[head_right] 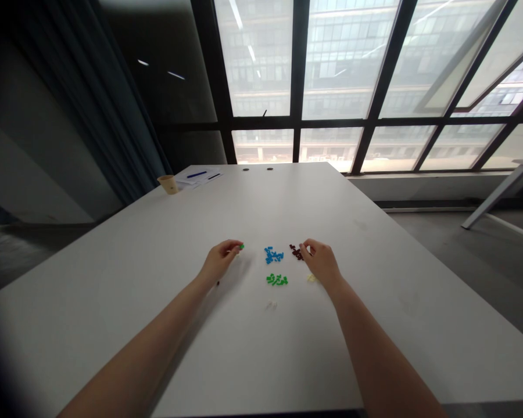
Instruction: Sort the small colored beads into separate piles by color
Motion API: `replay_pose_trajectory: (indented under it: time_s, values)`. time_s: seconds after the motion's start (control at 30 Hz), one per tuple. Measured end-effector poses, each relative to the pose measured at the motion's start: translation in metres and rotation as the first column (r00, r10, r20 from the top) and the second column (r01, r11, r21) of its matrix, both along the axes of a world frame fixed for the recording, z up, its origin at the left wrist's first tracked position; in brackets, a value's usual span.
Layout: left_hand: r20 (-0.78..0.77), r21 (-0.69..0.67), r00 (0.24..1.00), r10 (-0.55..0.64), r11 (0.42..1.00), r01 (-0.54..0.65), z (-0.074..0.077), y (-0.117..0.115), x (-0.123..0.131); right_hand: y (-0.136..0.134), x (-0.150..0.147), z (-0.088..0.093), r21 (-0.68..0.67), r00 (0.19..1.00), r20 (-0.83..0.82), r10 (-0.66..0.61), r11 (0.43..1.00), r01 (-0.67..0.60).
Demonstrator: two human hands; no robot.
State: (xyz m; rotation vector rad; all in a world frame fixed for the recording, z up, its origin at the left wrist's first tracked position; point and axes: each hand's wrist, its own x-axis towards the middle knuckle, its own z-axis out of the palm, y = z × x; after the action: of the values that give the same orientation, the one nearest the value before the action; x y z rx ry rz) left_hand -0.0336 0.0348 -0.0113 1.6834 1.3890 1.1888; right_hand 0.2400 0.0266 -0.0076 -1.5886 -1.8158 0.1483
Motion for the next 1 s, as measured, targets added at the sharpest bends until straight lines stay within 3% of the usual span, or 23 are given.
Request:
replay_pose_trajectory:
  time_s: [0.13,0.3,0.4,0.57,1.0]
  values:
    - [0.168,-0.079,0.985,-0.043,0.995,0.057,0.014,-0.016,0.020,-0.005,-0.010,0.004,0.008,0.998,-0.049,0.050,0.999,-0.050]
    - [0.284,-0.165,0.950,-0.129,0.970,0.181,0.017,-0.030,0.039,-0.022,-0.040,0.010,0.126,0.940,-0.137,0.313,0.947,-0.297]
    - [0.279,-0.112,0.940,-0.194,0.966,0.233,0.015,-0.035,0.044,-0.031,-0.055,0.011,0.190,0.908,-0.129,0.400,0.908,-0.373]
    - [0.118,0.063,0.974,-0.193,0.980,0.186,0.016,-0.045,0.048,-0.038,-0.061,0.012,0.243,0.894,-0.148,0.423,0.892,-0.382]
    - [0.084,0.105,0.978,-0.193,0.977,0.184,0.016,-0.047,0.046,-0.042,-0.062,0.017,0.283,0.881,-0.155,0.447,0.875,-0.393]
